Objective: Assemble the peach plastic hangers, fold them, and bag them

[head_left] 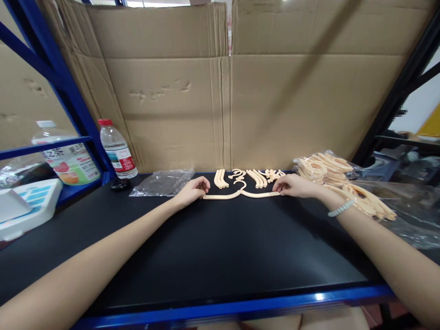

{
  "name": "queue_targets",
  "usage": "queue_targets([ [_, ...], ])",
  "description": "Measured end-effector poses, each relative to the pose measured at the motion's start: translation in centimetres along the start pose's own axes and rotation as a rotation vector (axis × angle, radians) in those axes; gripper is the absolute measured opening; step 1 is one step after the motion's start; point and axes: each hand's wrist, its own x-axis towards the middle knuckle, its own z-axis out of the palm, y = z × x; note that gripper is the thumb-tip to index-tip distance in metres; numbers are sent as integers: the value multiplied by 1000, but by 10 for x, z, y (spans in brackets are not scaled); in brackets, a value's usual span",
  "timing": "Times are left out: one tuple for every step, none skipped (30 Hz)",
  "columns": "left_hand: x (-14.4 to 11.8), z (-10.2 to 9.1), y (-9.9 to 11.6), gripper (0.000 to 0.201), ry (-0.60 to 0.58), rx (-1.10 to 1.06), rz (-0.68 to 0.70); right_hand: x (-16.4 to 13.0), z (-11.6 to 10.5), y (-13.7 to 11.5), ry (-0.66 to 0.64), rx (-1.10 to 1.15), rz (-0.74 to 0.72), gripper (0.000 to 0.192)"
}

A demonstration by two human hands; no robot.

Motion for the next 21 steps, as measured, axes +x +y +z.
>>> queue_targets([
  [0,0,0,26,0,-2,0,0,0,0,3,-4,0,21],
  [0,1,0,26,0,-4,1,0,0,0,7,-12,-1,22],
  [0,1,0,26,-1,-5,1,0,0,0,11,-21,-2,24],
  [0,1,1,25,-4,-5,3,0,0,0,13,-30,-3,26],
  [0,1,1,25,-7,-4,4,0,0,0,13,-37,-3,27],
  [0,1,1,25,-10,-2,5,0,0,0,11,-43,-3,29],
  [0,1,1,25,-11,1,6,0,0,0,10,-48,-2,30],
  [0,1,1,25,-11,5,7,0,1,0,8,-53,-4,32],
  [0,1,1,25,-11,11,9,1,1,1,7,-59,-9,32],
  [0,1,1,25,-12,18,12,1,1,1,7,-66,-17,33],
  [0,1,1,24,-13,27,17,1,1,2,9,-73,-26,32],
  [0,1,1,23,-13,37,22,1,1,2,13,-80,-36,32],
  [0,1,1,22,-14,49,29,1,1,2,14,-87,-44,31],
  [0,1,0,20,-14,63,36,1,0,2,15,-91,-49,31],
  [0,1,0,18,-12,80,43,1,0,2,15,-95,-51,30],
  [0,1,-1,16,-6,100,51,1,0,2,14,-98,-50,30],
  [1,2,-1,13,5,124,61,0,0,2,12,-98,-49,29],
  [1,2,-2,11,17,151,73,0,0,2,12,-96,-48,29],
  [1,2,-3,10,33,183,88,1,0,2,15,-93,-47,28],
  [2,2,-3,10,49,219,106,1,0,2,18,-91,-47,27],
  [4,2,-3,12,66,257,125,1,-1,1,20,-88,-46,26],
])
